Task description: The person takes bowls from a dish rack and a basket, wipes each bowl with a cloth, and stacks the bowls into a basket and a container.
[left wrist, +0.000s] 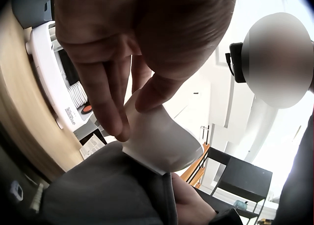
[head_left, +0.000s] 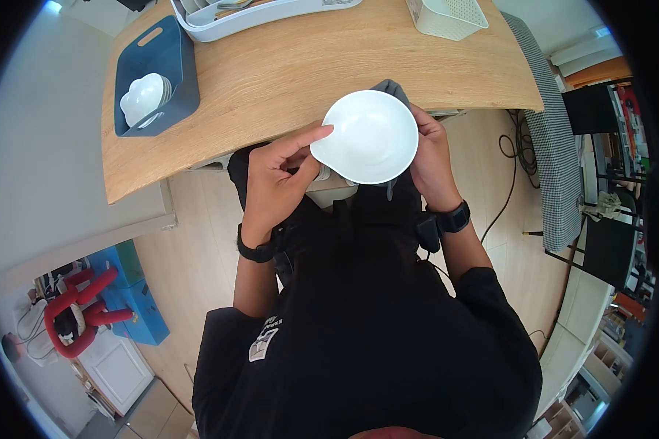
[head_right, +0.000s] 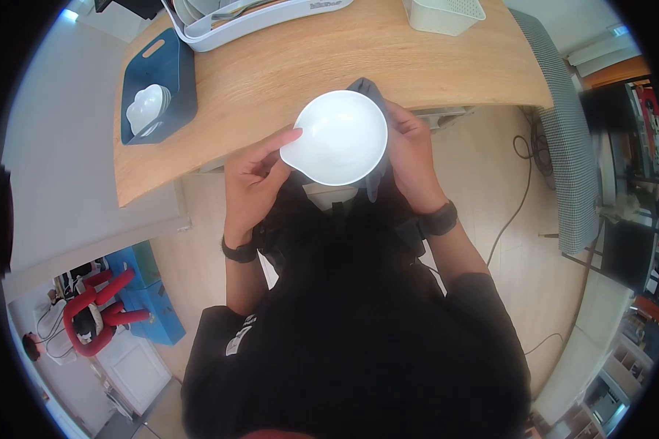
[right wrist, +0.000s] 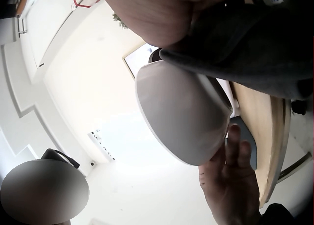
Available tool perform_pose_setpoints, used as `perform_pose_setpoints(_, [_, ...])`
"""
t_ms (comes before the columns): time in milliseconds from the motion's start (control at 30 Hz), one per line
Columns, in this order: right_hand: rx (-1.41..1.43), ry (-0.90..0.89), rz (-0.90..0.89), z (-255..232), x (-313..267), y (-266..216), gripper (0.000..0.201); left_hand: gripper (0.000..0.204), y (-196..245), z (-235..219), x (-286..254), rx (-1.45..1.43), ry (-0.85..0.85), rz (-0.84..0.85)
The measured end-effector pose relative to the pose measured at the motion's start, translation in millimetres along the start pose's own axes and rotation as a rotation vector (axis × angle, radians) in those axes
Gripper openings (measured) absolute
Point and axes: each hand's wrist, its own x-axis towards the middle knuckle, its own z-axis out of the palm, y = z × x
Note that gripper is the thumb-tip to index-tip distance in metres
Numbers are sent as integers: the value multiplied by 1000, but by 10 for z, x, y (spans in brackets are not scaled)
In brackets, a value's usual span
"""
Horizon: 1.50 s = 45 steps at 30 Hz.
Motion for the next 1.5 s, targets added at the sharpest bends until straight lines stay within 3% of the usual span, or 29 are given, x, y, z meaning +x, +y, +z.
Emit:
perform_pose_setpoints(133, [6, 19, -1, -19, 19, 15, 33, 47, 35, -20, 1, 84, -25, 22])
perform_pose_setpoints(233, [45, 5, -19, -34, 26, 13, 33, 45, 112, -35, -16, 164, -92, -70])
perform_pose_setpoints(433, [61, 6, -27, -29, 14, -17, 33, 31, 23, -60, 12, 131, -179, 32])
perform_pose_setpoints(500, [36, 7, -48, -31, 19, -11, 34, 25, 54, -65, 0, 59, -191, -74])
perform_pose_setpoints(667, [-29, 30, -85, -14, 4, -25, 34, 19, 113, -101, -23, -135, -193, -146])
perform_pose_setpoints(833, [-308, 48, -244, 38, -20, -40, 34, 21, 118, -117, -33, -191, -177, -182])
perform_pose_setpoints(1067, [-458, 34, -352, 109, -129, -95, 33, 24, 161, -91, -35, -102, -153, -204])
perform_pose_setpoints(1233, [-620, -157, -519, 176, -165, -155, 34, 25, 152, -106, -19, -9, -200, -227])
perform_pose_setpoints(1333, [-555, -126, -444, 155, -153, -154, 33, 25, 173, -126, -48, -21, -200, -233])
perform_pose_setpoints(1500, [-467, -25, -337, 158, -140, -96, 32, 31, 91, -138, -59, -255, -93, -92])
